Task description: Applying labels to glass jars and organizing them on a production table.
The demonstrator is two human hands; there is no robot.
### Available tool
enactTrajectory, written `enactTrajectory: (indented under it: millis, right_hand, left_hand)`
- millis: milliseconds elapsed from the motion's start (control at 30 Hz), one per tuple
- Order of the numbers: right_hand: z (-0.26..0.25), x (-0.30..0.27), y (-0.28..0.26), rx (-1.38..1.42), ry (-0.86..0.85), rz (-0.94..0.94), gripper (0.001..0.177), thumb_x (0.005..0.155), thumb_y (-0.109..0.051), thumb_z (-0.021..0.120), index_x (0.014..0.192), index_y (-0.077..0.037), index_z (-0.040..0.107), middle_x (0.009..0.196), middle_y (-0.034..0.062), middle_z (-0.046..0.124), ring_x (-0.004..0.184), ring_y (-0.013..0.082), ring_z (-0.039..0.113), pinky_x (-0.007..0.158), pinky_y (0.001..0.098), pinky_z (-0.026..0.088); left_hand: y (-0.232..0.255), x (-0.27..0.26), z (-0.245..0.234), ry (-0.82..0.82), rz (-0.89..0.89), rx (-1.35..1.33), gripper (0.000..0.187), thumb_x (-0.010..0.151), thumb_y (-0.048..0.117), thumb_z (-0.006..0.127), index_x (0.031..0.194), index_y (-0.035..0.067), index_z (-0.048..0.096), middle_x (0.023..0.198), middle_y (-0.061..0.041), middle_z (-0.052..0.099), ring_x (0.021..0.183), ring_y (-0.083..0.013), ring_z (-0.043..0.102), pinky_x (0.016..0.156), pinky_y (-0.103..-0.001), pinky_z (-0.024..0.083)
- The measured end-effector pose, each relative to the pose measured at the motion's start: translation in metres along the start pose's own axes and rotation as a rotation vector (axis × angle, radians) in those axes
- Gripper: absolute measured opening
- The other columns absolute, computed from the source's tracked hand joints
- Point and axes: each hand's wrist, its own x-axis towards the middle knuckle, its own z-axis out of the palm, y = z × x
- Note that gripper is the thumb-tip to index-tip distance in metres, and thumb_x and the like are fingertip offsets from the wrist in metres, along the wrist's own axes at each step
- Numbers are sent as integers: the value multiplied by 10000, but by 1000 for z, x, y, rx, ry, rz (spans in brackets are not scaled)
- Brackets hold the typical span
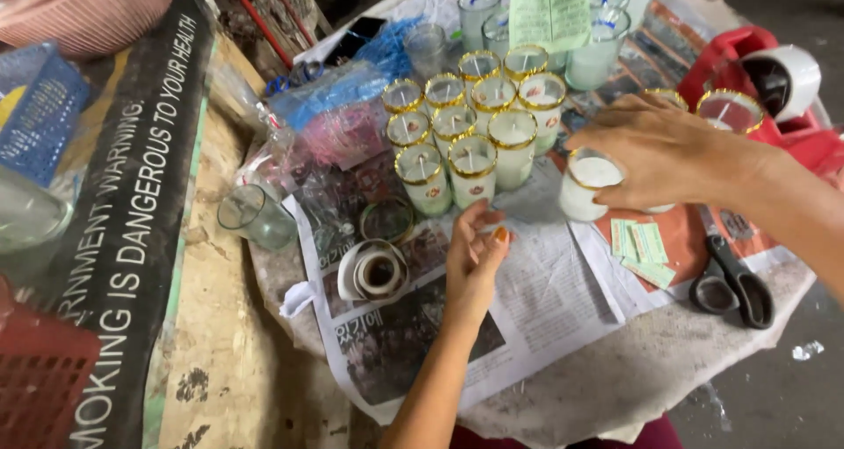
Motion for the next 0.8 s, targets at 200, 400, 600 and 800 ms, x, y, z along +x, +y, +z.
enactTrajectory:
  millis: [200,400,600,800]
  right_hand:
    - [32,-18,-44,151,144,-244,651,713,-329,898,1282,-160,629,1096,87,729,1051,254,677,1036,456,527]
    - [67,-68,1,391,214,-78,453,920,-313,631,1358,-197,602,1143,59,711,926,201,704,789,429,579]
    - [150,-82,33,268,16,198,605,912,-127,596,1491,-267,487,1243,4,671,1044,198,653,765,368,592]
    - [181,-74,47,140,46,120,685,854,-183,673,1499,-242,449,1434,1,552,1312,297,522,970,502,542]
  left_hand:
    - [-7,-2,0,10,71,-15,590,977,415,650,1452,106,483,1273,-49,587,1000,-152,637,969,-349,539]
    - [17,-4,6,84,20,58,556,972,373,622,1427,78,498,1273,-91,591,1052,-177,623,959,-332,545]
    - [22,-3,8,79,-12,65,559,966,379,605,1415,64,501,1277,-121,599,1039,-186,638,954,-338,543]
    - [24,-5,5,89,-36,86,555,963,372,609,1422,84,491,1293,-108,590,1065,-201,637,960,-346,538]
